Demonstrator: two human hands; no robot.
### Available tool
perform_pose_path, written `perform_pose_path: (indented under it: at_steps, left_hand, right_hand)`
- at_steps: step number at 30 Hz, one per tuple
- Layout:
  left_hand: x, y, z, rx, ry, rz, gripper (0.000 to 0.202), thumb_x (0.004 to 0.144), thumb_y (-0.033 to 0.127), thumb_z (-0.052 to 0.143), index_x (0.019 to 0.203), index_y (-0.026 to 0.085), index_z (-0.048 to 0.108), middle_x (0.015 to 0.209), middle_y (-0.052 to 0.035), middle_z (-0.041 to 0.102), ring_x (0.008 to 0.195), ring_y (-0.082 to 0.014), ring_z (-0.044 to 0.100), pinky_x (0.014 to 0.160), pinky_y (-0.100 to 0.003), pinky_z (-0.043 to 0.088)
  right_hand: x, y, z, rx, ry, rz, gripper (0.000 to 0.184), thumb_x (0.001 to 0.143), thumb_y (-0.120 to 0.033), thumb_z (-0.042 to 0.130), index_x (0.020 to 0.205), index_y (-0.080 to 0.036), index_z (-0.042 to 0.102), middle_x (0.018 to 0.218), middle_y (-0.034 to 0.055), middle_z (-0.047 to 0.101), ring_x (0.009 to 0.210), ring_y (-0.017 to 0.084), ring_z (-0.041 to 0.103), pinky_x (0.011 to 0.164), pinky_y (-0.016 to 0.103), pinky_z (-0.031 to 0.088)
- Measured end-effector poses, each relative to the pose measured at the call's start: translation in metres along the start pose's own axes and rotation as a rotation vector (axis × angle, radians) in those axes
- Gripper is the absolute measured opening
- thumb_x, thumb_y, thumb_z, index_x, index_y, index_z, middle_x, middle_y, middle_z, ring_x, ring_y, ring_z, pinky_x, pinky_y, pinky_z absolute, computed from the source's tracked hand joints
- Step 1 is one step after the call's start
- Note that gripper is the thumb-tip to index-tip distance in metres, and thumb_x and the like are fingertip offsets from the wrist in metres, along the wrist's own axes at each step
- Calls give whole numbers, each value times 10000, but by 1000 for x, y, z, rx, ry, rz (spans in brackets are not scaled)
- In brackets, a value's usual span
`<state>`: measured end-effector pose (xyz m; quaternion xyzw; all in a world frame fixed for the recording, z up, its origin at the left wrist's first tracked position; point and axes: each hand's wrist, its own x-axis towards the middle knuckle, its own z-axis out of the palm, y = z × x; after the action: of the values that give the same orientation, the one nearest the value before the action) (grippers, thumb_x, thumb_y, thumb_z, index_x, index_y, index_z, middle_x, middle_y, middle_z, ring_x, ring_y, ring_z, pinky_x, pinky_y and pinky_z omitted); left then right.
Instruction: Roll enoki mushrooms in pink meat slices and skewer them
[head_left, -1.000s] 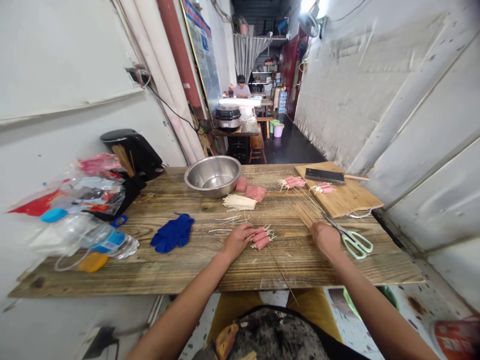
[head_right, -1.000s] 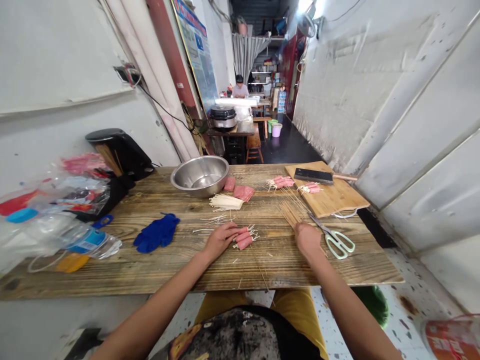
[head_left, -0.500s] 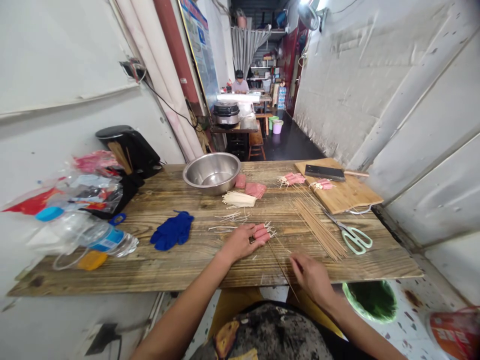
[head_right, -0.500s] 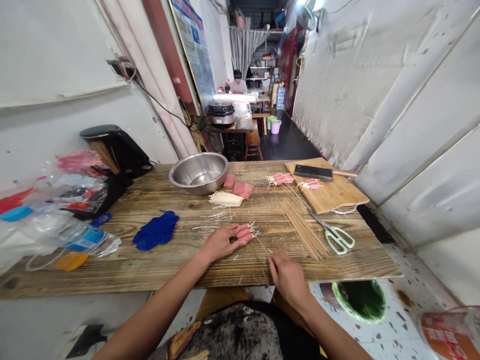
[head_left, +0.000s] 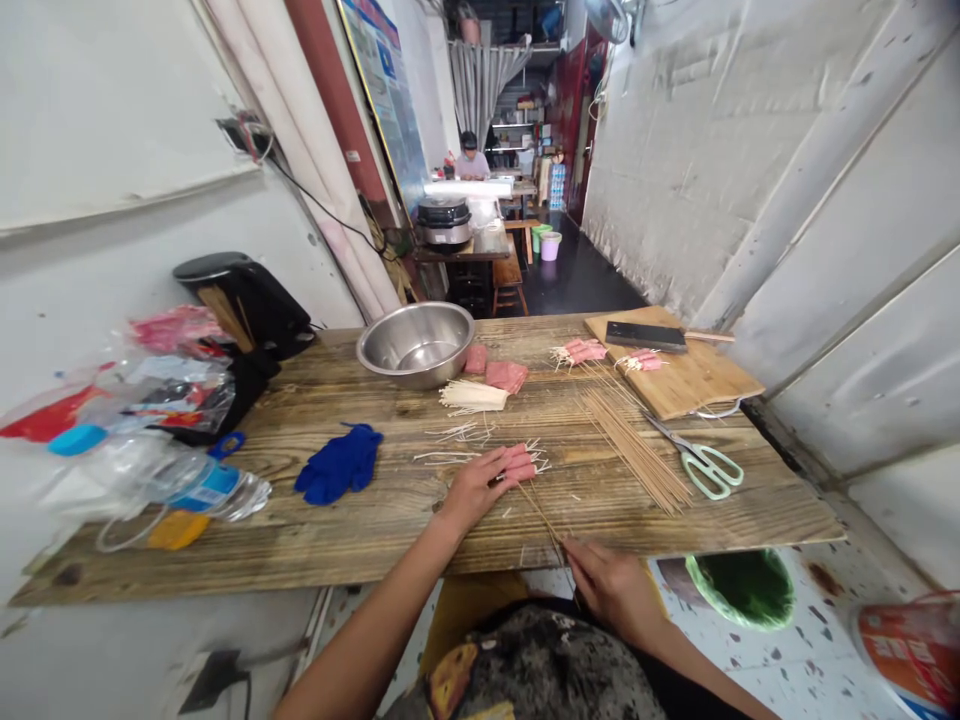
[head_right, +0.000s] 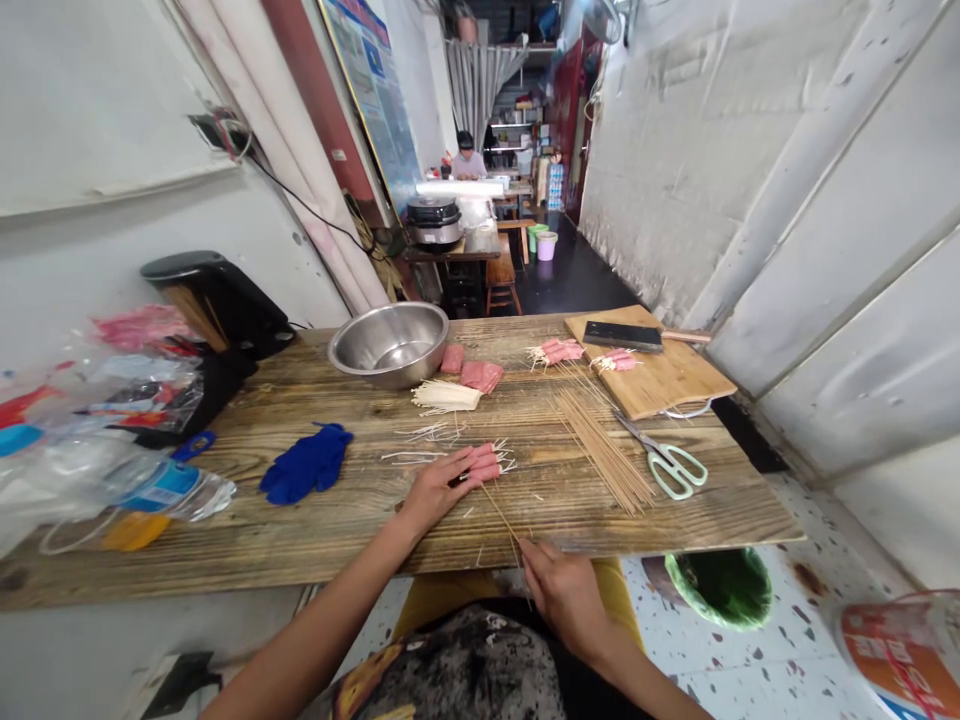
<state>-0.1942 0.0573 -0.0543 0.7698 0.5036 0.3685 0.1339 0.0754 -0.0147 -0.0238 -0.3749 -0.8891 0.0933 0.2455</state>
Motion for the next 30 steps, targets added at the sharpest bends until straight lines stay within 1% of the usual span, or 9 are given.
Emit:
perform_pose_path:
  at_steps: [3, 7, 11, 15, 19, 22, 25, 27, 30]
  left_hand:
    - [1, -2, 0, -15, 10, -7, 297, 856, 333, 627, 1143, 268, 667, 1238, -53, 633, 1144, -217, 597, 984, -402, 499]
    - [2, -6, 0, -11, -9, 1, 250, 845, 341, 638, 1072, 260, 706, 1233, -65, 634, 1131, -232, 606, 964, -394, 511]
    - [2, -8, 1, 10, 0, 19, 251, 832, 339, 655, 1059, 248, 711, 1236, -82, 631, 1097, -238, 626, 939, -392, 526]
    - [0, -8, 3, 27, 27, 32, 265, 845, 357, 635, 1077, 249, 703, 1251, -90, 620, 1090, -243, 629, 937, -413, 526]
    - [0, 2, 2, 29, 25, 24, 273, 859, 344, 620, 1105, 249, 690, 1228, -83, 636, 1111, -244, 615, 939, -424, 524]
    - [3, 15, -2, -1, -20, 18, 291, 897, 304, 570, 1178, 296, 645, 1245, -27, 629, 1185, -210, 564, 1012, -412, 475]
    - [5, 25, -5, -11, -39, 4, 294, 918, 293, 535, 1194, 329, 630, 1277, 11, 604, 1219, -185, 532, 1064, -395, 431]
    - [5, 27, -4, 6, -27, -22, 288, 914, 305, 543, 1185, 321, 637, 1274, 5, 607, 1216, -189, 534, 1063, -392, 434]
    - [2, 22, -1, 18, -24, -50, 291, 907, 325, 553, 1186, 319, 637, 1278, -4, 605, 1214, -201, 537, 1054, -399, 443]
  right_hand:
    - [-2, 1, 2, -19, -4, 9, 321, 926, -148, 399, 1147, -138, 632, 811, 82, 704, 677, 123, 657, 617, 181, 487]
    - [-3, 2, 6, -11, 7, 6, 315, 931, -152, 392, 1116, -125, 646, 745, 71, 687, 634, 127, 649, 591, 185, 475]
    - [-4, 1, 10, -18, 55, -2, 323, 932, -149, 371, 1078, -109, 657, 740, 76, 687, 621, 129, 645, 585, 192, 474]
    - [-6, 1, 13, -21, 80, 3, 321, 934, -149, 376, 1070, -110, 664, 742, 78, 694, 641, 127, 646, 605, 189, 474]
    - [-6, 1, 14, -27, 80, 2, 312, 923, -130, 387, 1059, -95, 665, 745, 77, 694, 629, 130, 647, 573, 195, 460]
    - [-5, 0, 11, -51, 94, -22, 314, 915, -118, 385, 1059, -85, 663, 729, 75, 692, 602, 130, 644, 540, 200, 448]
    - [-5, -1, 7, -82, 102, -43, 329, 918, -129, 365, 1041, -77, 666, 720, 80, 689, 589, 139, 644, 522, 214, 450]
    - [-5, -1, 4, -91, 100, -51, 335, 920, -136, 358, 1041, -79, 666, 726, 81, 690, 593, 142, 647, 521, 218, 456]
    - [-6, -1, 2, -84, 74, -31, 331, 918, -137, 364, 1048, -91, 665, 751, 79, 699, 609, 143, 656, 537, 213, 467]
